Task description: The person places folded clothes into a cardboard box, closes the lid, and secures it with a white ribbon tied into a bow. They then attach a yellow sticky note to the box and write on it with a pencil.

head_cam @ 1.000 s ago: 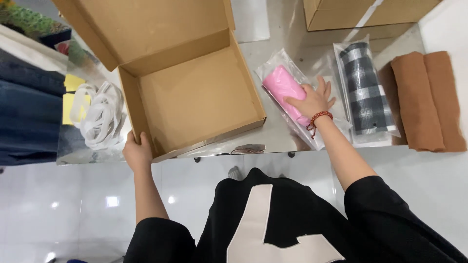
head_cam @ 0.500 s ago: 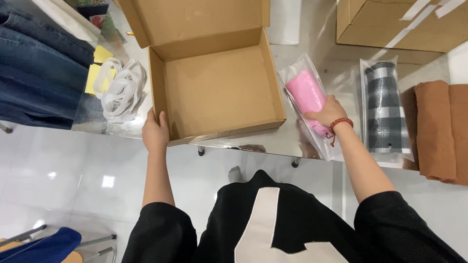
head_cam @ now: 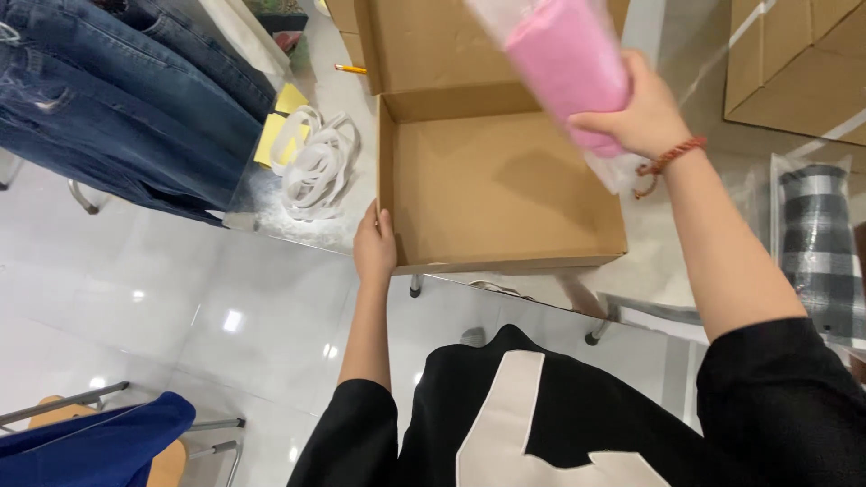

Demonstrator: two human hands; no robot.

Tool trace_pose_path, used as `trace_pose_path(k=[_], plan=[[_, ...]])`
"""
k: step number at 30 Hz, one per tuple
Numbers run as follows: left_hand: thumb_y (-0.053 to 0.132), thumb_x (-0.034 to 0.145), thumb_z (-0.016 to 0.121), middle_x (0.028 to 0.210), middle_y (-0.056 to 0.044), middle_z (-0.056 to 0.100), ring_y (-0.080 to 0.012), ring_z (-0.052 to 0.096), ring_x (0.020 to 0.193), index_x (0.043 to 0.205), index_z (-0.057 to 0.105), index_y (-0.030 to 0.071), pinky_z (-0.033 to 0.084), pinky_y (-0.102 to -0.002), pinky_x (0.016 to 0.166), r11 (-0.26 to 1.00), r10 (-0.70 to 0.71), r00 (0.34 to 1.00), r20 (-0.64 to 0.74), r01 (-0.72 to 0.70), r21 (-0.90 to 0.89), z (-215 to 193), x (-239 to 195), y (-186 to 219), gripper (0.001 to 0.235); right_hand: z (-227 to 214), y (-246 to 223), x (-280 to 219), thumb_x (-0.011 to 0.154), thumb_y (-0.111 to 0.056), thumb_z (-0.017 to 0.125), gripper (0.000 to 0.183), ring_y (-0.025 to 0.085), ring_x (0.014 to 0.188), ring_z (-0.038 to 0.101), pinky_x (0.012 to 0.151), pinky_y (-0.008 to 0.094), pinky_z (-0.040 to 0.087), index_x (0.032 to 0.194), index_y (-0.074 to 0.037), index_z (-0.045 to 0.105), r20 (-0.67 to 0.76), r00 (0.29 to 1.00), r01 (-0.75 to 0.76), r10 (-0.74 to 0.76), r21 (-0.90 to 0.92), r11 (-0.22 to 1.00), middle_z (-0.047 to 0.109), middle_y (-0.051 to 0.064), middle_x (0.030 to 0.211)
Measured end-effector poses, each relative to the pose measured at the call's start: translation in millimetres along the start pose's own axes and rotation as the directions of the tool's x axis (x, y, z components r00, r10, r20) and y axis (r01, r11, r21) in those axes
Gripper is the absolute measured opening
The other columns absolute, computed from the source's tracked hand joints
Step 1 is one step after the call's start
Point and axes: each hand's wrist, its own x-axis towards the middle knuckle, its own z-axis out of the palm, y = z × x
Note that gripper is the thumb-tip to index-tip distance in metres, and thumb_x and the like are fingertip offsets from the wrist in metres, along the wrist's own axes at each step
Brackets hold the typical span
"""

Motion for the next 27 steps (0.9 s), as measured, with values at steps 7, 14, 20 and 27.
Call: trace_pose_path(k=[7,14,20,27], plan=[[0.042,0.114,0.041,0.134,-0.023,0.069,-0.0427,0.069,0.123,0.153,0.056,0.012,0.054,-0.056,0.106,0.999,0.035,0.999,-0.001,-0.035,0.024,-13,-7,12,0.051,143,34,98,0.064,-0.053,0.094,0.097,0.031,0.138,0.056,0.110,0.055,0.041,0.151,-0.034,0.056,0.278,0.954,0.209,-0.114,-0.341,0.916,0.066,-0.002,0.147],[0.047,0.114,0.035,0.140,-0.019,0.066,-0.0411,0.064,0.132,0.159,0.050,0.020,0.052,-0.055,0.110,0.998,-0.045,0.994,0.099,0.039,0.058,-18,-12,12,0.055,194,84,119,0.072,-0.050,0.086,0.092,0.030,0.155,0.036,0.123,0.074,0.011,0.156,-0.044,0.050,0.338,0.941,0.152,0.019,-0.471,0.869,0.050,-0.005,0.162],[0.046,0.116,0.030,0.142,-0.016,0.065,-0.0343,0.064,0.134,0.164,0.045,0.020,0.054,-0.049,0.109,0.997,-0.075,0.986,0.151,0.071,0.033,-25,-15,30,0.056,189,14,33,0.097,-0.037,0.065,0.076,0.031,0.166,0.008,0.129,0.069,0.004,0.168,-0.032,0.036,0.213,0.974,0.170,-0.077,-0.467,0.868,0.022,0.000,0.179],[0.038,0.118,0.032,0.145,-0.020,0.062,-0.0378,0.063,0.134,0.165,0.042,0.014,0.055,-0.051,0.106,0.987,-0.029,0.991,0.130,0.008,0.162,-17,-13,24,0.054,203,28,13,0.097,-0.049,0.065,0.086,0.030,0.167,-0.002,0.128,0.071,-0.001,0.171,-0.034,0.025,0.324,0.939,0.061,0.114,-0.484,0.873,0.005,0.000,0.182]])
